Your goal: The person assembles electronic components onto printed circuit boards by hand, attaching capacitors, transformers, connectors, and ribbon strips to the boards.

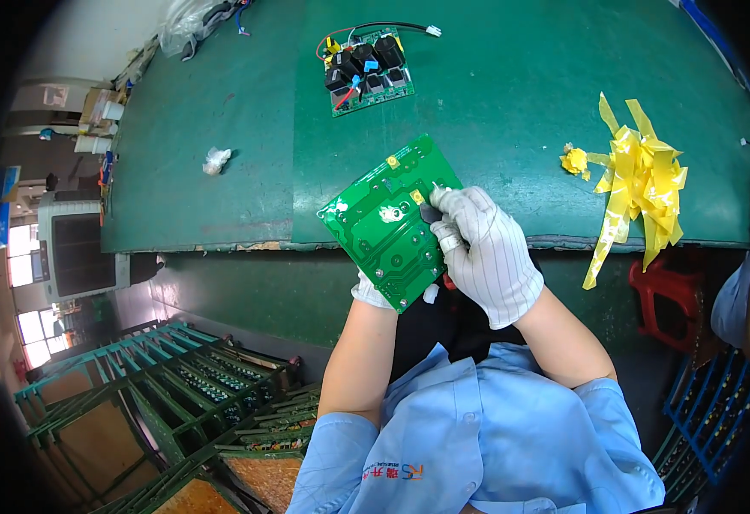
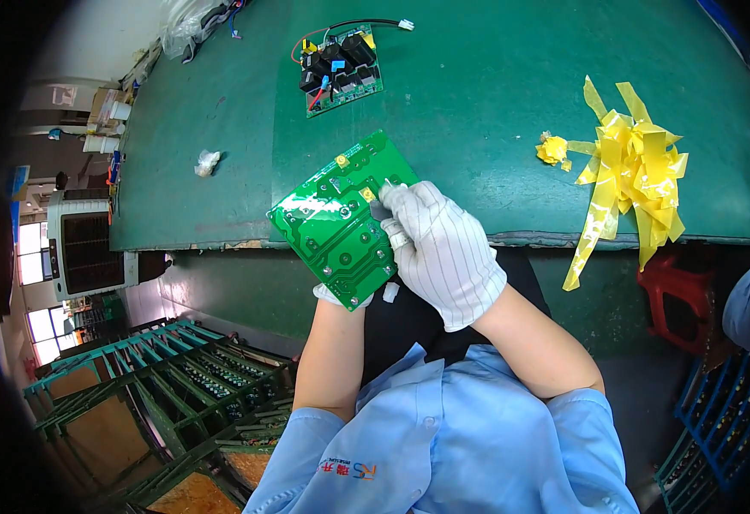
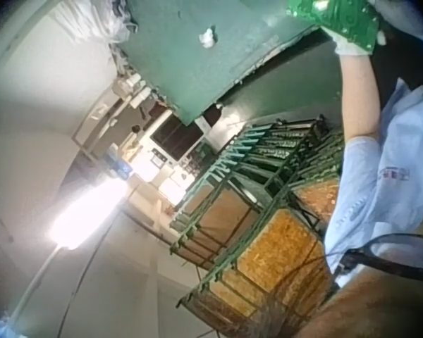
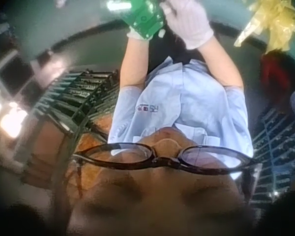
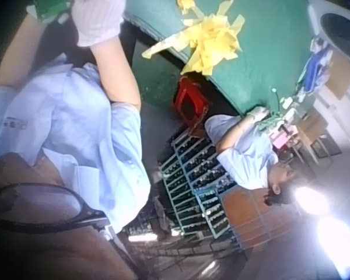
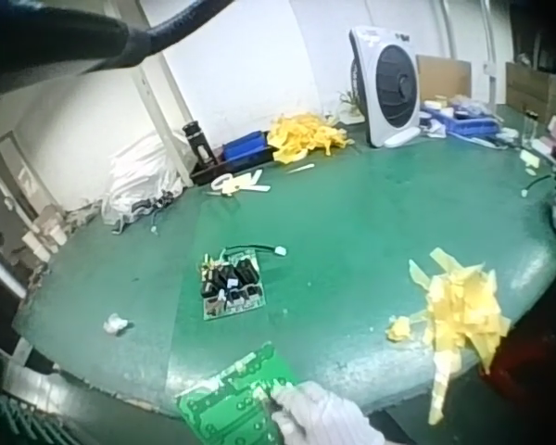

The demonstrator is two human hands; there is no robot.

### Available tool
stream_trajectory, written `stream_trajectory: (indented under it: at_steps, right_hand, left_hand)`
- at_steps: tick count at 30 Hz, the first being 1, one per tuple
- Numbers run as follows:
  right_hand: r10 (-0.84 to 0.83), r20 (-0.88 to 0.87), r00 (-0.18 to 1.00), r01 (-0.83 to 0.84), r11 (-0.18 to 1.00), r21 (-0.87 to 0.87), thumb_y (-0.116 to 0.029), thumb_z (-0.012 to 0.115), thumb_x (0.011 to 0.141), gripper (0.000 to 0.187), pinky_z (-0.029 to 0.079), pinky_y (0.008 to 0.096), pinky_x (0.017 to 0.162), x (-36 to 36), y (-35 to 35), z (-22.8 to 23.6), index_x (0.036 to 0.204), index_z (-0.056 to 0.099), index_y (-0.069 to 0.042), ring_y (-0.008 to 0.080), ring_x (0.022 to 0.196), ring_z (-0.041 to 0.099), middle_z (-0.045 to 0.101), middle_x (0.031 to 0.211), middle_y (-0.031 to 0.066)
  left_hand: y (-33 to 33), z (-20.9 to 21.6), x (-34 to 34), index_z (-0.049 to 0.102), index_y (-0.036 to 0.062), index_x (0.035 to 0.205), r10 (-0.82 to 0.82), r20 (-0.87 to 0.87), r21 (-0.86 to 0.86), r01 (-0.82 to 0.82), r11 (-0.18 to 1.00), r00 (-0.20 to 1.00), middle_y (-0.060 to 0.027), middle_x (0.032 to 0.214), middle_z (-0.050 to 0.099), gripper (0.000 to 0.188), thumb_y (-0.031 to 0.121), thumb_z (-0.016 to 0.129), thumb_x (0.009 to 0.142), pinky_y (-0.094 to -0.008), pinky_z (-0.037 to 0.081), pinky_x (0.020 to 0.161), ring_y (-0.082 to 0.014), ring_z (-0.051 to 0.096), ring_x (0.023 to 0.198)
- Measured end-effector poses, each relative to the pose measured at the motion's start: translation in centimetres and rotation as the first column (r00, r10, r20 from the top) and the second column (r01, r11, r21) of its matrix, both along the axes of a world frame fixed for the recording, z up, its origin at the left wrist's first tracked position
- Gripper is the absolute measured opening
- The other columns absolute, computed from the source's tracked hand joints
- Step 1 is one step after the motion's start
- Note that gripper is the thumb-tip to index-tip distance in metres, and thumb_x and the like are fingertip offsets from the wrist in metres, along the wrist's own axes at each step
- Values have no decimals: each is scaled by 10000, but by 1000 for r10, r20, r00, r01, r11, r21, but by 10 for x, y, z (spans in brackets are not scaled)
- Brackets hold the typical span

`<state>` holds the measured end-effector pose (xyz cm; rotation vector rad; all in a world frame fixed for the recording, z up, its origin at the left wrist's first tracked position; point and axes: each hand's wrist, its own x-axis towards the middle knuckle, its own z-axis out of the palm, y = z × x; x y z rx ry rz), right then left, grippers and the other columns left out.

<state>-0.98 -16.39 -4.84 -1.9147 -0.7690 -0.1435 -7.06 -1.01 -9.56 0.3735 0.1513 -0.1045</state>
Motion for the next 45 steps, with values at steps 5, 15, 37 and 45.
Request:
stream_trajectory:
  at_steps: [5, 15, 37, 45]
  right_hand:
    - [64, 21, 998, -59, 980, -190, -54, 594, 865, 440, 542, 426, 669, 0, -4, 8, 1303, 569, -70, 356, 818, 635, 607, 969, 175]
    - [131, -317, 940, -25, 948, 316, -13, 525, 928, 298, 528, 376, 801, 32, -8, 17, 1212, 618, -9, 328, 849, 639, 666, 1107, 212]
    - [155, -46, 987, -157, 987, -44, -36, 565, 888, 271, 545, 452, 727, 37, 12, 24, 1158, 536, -29, 385, 866, 669, 675, 1010, 180]
    - [191, -110, 975, -192, 981, 2, -19, 554, 874, 287, 549, 446, 710, 41, 8, 24, 1159, 534, -34, 382, 853, 674, 687, 995, 181]
  left_hand:
    - [0, -6, -4, 538, 36, 1293, 103, -106, 106, -92, 990, 989, -151, 1168, 635, 447, 380, 495, 1012, -349, 630, 669, -255, 685, 965]
    - [8, -16, 1, 423, 147, 1479, 6, -89, -301, -32, 953, 996, -186, 1444, 493, 843, 771, 336, 919, -576, 459, 1039, -390, 536, 1266]
    - [12, -27, 1, 462, 195, 1440, -35, -121, -286, -1, 958, 992, -141, 1412, 516, 811, 789, 340, 903, -573, 444, 1045, -348, 535, 1265]
    - [13, -29, 2, 458, 193, 1438, -34, -111, -293, 0, 956, 993, -137, 1402, 522, 790, 771, 353, 910, -563, 452, 1041, -338, 539, 1261]
